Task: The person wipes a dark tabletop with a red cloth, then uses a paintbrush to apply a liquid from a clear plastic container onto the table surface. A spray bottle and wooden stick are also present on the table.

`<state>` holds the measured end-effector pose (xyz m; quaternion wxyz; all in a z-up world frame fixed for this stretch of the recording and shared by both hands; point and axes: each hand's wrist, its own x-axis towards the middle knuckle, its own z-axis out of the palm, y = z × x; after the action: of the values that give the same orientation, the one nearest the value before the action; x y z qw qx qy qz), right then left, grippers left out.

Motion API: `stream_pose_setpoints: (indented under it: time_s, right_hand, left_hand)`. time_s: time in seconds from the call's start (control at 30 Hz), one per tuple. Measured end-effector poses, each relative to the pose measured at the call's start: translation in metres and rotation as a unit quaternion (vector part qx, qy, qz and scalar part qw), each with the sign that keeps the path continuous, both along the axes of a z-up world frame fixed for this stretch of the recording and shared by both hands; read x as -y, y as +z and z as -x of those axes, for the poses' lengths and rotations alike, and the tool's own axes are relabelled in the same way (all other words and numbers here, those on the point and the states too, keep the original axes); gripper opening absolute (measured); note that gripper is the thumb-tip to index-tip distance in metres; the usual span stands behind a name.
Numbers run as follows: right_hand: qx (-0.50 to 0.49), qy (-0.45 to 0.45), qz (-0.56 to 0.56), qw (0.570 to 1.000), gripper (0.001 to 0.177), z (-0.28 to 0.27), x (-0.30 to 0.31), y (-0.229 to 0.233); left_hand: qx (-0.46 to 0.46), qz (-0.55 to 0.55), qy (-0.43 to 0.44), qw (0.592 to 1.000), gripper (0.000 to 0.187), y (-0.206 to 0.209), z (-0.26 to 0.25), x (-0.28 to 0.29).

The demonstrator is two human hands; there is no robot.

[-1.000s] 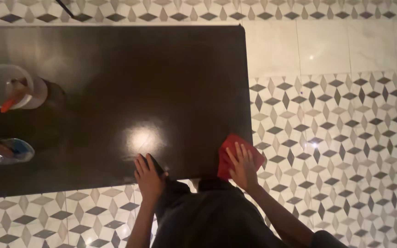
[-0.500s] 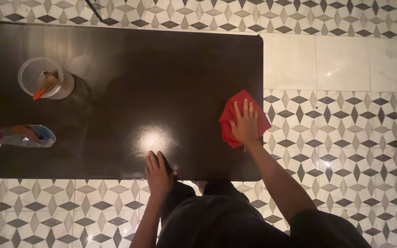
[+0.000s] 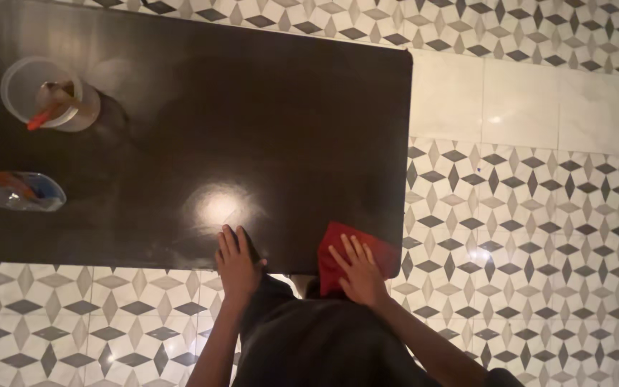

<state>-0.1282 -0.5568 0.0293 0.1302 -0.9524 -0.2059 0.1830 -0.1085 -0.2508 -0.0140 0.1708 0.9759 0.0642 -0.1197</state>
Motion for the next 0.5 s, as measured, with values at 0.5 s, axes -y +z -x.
stream_pose_setpoints:
  time_s: [0.5]
  right_hand:
    - [0.167,-0.105,-0.005,0.98,0.081,-0.205,-0.009,-0.052]
  left_hand:
    - [-0.034,0.041,0.006,0.999,0.109,0.004,0.005,-0.009]
